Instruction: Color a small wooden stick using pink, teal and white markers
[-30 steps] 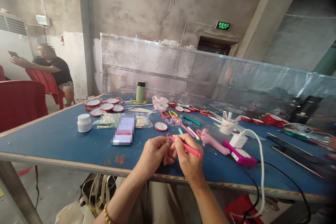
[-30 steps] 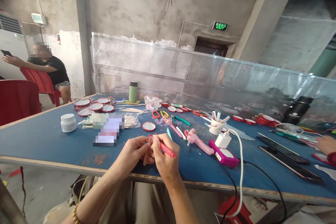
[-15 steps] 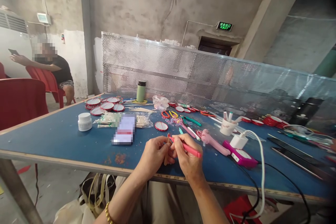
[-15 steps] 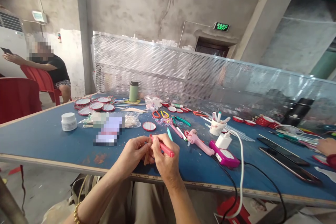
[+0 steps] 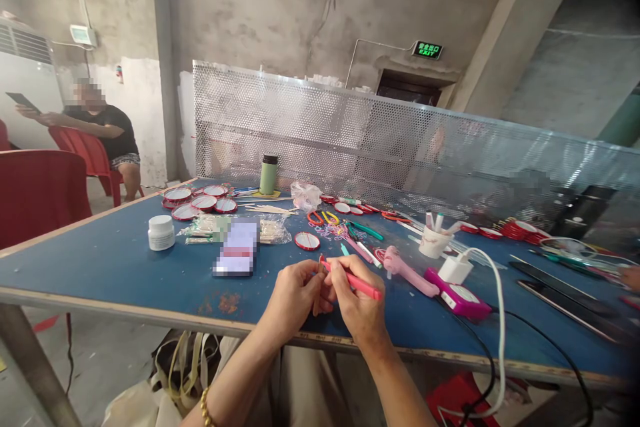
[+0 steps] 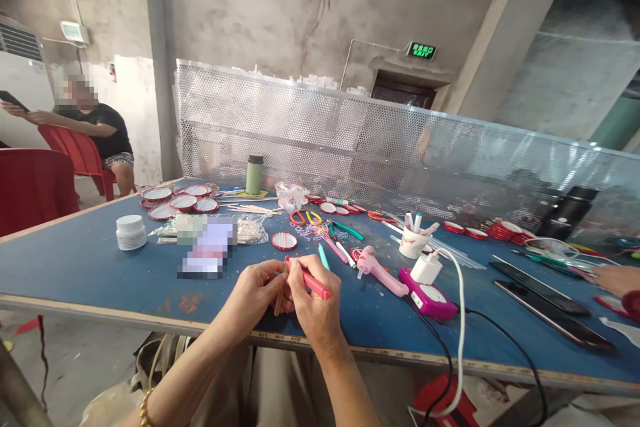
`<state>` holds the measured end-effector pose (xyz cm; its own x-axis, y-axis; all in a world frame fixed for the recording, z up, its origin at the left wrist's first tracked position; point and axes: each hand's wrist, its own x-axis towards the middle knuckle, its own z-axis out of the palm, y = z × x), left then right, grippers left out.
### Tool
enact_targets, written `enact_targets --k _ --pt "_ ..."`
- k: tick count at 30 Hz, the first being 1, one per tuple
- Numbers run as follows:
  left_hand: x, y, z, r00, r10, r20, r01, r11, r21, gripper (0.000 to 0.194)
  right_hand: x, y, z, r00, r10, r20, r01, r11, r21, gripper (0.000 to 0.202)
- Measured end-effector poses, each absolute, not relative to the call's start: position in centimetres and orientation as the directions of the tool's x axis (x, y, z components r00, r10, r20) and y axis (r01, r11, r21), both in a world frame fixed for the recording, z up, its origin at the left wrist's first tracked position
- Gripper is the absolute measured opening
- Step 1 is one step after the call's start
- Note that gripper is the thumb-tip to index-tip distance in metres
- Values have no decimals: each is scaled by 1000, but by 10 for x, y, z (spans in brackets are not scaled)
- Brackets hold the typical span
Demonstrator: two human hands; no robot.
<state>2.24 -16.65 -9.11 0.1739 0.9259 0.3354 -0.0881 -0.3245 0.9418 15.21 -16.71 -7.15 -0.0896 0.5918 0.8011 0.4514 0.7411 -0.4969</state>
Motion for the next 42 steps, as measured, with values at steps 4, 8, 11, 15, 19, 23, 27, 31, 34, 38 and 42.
enact_targets --k 4,8,11,15,19,23,27,31,34,38,42 --pt "22 -166 -92 178 925 335 -91 -323 942 28 151 -168 -71 -87 585 806 463 740 -487 26" --pt "22 -166 -93 175 930 325 -92 -313 945 28 151 -168 -71 -85 582 808 465 741 -485 26" --pt "22 -166 -92 173 932 319 -111 -303 947 28 151 -168 -71 -70 590 804 448 739 -503 27" --pt "22 -167 -91 180 937 300 -134 -279 951 28 151 -168 -70 -56 595 802 430 739 -518 26" --pt "22 -167 -90 176 934 312 -123 -293 948 28 150 -168 -70 -70 587 807 447 742 -501 27" --pt "22 -168 -88 166 930 326 -103 -313 944 29 151 -168 -71 -79 588 805 455 740 -496 26" --pt "22 -170 -87 171 931 322 -109 -307 946 30 151 -167 -71 -85 584 807 462 741 -487 26" --pt "22 -169 -88 177 932 316 -118 -299 947 29 151 -167 -71 -84 585 807 464 739 -488 28" --pt "22 -168 -89 181 937 300 -130 -279 951 29 151 -168 -70 -69 586 808 463 736 -494 27" --pt "22 -168 -90 182 940 288 -140 -265 954 30 151 -169 -71 -42 604 796 443 725 -527 27" --pt "22 -168 -89 180 941 288 -144 -265 954 30 151 -169 -70 -52 611 790 442 723 -531 27"
